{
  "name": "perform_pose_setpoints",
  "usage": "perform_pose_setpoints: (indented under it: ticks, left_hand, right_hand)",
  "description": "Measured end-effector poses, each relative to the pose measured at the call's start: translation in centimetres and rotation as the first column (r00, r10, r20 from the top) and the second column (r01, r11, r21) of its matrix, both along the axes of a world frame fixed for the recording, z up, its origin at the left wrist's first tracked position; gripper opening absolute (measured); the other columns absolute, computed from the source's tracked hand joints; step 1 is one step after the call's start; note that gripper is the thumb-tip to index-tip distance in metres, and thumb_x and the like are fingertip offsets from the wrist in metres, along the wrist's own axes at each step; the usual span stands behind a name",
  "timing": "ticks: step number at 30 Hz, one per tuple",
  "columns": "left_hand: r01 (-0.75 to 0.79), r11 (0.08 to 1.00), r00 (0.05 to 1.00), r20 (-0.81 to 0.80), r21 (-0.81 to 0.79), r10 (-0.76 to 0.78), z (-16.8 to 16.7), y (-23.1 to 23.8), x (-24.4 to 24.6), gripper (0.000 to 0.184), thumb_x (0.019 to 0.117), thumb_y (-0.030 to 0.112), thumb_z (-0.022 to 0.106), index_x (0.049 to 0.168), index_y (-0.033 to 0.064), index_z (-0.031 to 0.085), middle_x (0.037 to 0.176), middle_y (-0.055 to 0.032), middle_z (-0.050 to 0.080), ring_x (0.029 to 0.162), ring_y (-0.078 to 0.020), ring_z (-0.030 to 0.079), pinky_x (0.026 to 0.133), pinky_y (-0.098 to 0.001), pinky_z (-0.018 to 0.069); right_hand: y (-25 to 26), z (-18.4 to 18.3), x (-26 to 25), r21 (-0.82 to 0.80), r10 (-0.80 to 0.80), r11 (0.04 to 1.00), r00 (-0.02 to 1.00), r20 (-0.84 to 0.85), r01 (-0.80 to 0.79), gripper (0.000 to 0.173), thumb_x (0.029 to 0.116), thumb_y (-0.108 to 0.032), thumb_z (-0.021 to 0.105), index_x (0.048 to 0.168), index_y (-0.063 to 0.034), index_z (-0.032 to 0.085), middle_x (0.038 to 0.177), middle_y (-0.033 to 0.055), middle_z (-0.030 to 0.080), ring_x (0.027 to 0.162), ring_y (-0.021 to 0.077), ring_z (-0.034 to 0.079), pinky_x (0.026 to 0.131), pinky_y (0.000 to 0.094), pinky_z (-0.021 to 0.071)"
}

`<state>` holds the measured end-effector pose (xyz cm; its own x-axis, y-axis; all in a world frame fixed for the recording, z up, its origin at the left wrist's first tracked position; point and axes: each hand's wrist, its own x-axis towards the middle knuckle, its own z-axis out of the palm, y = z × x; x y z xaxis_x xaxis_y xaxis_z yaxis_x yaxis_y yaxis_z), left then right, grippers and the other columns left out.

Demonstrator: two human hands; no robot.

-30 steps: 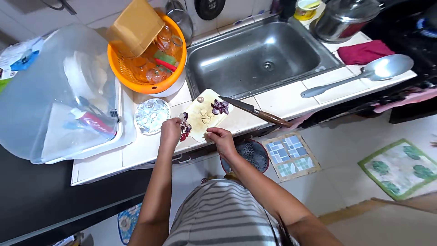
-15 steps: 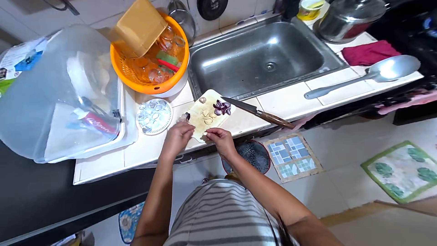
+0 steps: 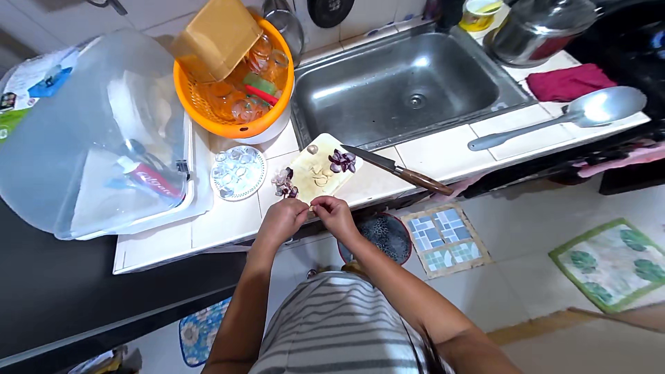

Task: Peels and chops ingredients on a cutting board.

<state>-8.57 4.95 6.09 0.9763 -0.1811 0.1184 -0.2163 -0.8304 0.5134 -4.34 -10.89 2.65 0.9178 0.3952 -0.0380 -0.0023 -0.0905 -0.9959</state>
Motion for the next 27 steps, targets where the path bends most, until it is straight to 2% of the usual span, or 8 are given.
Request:
perform_pose_setpoints:
  ticks: [4, 9, 13, 20, 21, 23, 27]
  left_hand:
    - [0.010, 1.000, 0.999, 0.030, 0.021, -0.011, -0.4, -0.2, -0.1, 0.018, 0.0962, 0.001, 0.059, 0.094, -0.0072, 0.076, 0.095, -0.0227, 0.075, 0.097, -0.0394, 0.073, 0.090, -0.0514, 0.0561]
    - [0.013, 1.000, 0.997, 0.074, 0.003, -0.014, -1.0, 0.0, -0.3, 0.016, 0.0940, 0.000, 0.061, 0.091, -0.0066, 0.076, 0.092, -0.0221, 0.074, 0.093, -0.0388, 0.073, 0.087, -0.0510, 0.0570]
    - [-0.042, 0.999, 0.995, 0.092, -0.018, 0.043, -1.1, 0.1, -0.3, 0.013, 0.0932, 0.001, 0.064, 0.091, -0.0056, 0.076, 0.092, -0.0218, 0.074, 0.094, -0.0382, 0.073, 0.086, -0.0514, 0.0572]
    - [-0.170, 0.985, 0.975, 0.138, -0.040, 0.174, -0.8, 0.9, 0.0, 0.012, 0.0932, 0.000, 0.064, 0.093, -0.0063, 0.075, 0.094, -0.0226, 0.073, 0.091, -0.0382, 0.072, 0.084, -0.0527, 0.0575]
    - [-0.201, 0.979, 0.968, 0.146, -0.047, 0.205, -0.7, 1.1, 0.0, 0.013, 0.0937, 0.000, 0.064, 0.094, -0.0065, 0.075, 0.096, -0.0229, 0.073, 0.092, -0.0382, 0.073, 0.084, -0.0530, 0.0575]
    - [-0.288, 0.956, 0.946, 0.142, -0.051, 0.293, -0.3, 1.4, 0.2, 0.015, 0.0957, 0.002, 0.062, 0.098, -0.0070, 0.075, 0.100, -0.0240, 0.073, 0.094, -0.0395, 0.072, 0.086, -0.0548, 0.0568]
    - [-0.457, 0.889, 0.889, 0.015, 0.009, 0.457, 1.0, 2.2, 1.7, 0.021, 0.0998, 0.006, 0.059, 0.105, -0.0070, 0.074, 0.108, -0.0259, 0.071, 0.101, -0.0412, 0.069, 0.092, -0.0578, 0.0525]
  right_hand:
    - [0.0, 0.3, -0.2, -0.060, 0.025, 0.998, 0.999, 0.033, -0.023, 0.017, 0.0977, 0.004, 0.058, 0.105, 0.0112, 0.071, 0.092, 0.0192, 0.072, 0.081, 0.0154, 0.067, 0.081, 0.0293, 0.0546]
    - [-0.1, 0.1, -0.1, -0.068, 0.059, 0.996, 0.998, 0.015, -0.058, 0.018, 0.0986, 0.003, 0.057, 0.109, 0.0111, 0.070, 0.094, 0.0192, 0.071, 0.082, 0.0159, 0.067, 0.082, 0.0296, 0.0546]
    - [-0.1, 0.3, 0.1, -0.006, 0.089, 0.996, 0.995, -0.054, -0.089, 0.031, 0.0973, 0.007, 0.057, 0.128, 0.0124, 0.059, 0.102, 0.0175, 0.070, 0.085, 0.0105, 0.065, 0.083, 0.0253, 0.0540]
    - [0.2, -0.3, 0.1, -0.079, 0.088, 0.993, 0.996, 0.029, -0.086, 0.053, 0.0953, 0.009, 0.055, 0.147, 0.0107, 0.043, 0.113, 0.0217, 0.069, 0.089, 0.0184, 0.067, 0.082, 0.0309, 0.0539]
    - [0.2, -0.3, 0.1, -0.078, 0.081, 0.994, 0.996, 0.032, -0.078, 0.053, 0.0952, 0.009, 0.055, 0.147, 0.0108, 0.042, 0.113, 0.0220, 0.069, 0.089, 0.0187, 0.067, 0.082, 0.0308, 0.0540]
    - [0.1, -0.4, 0.2, -0.101, 0.064, 0.993, 0.995, 0.071, -0.056, 0.046, 0.0951, 0.009, 0.056, 0.140, 0.0121, 0.050, 0.113, 0.0236, 0.068, 0.092, 0.0217, 0.067, 0.084, 0.0325, 0.0544]
    - [0.3, -0.6, 0.9, -0.240, 0.070, 0.970, 0.980, 0.185, -0.024, 0.023, 0.0951, 0.007, 0.058, 0.115, 0.0130, 0.068, 0.113, 0.0287, 0.068, 0.100, 0.0353, 0.068, 0.092, 0.0428, 0.0547]
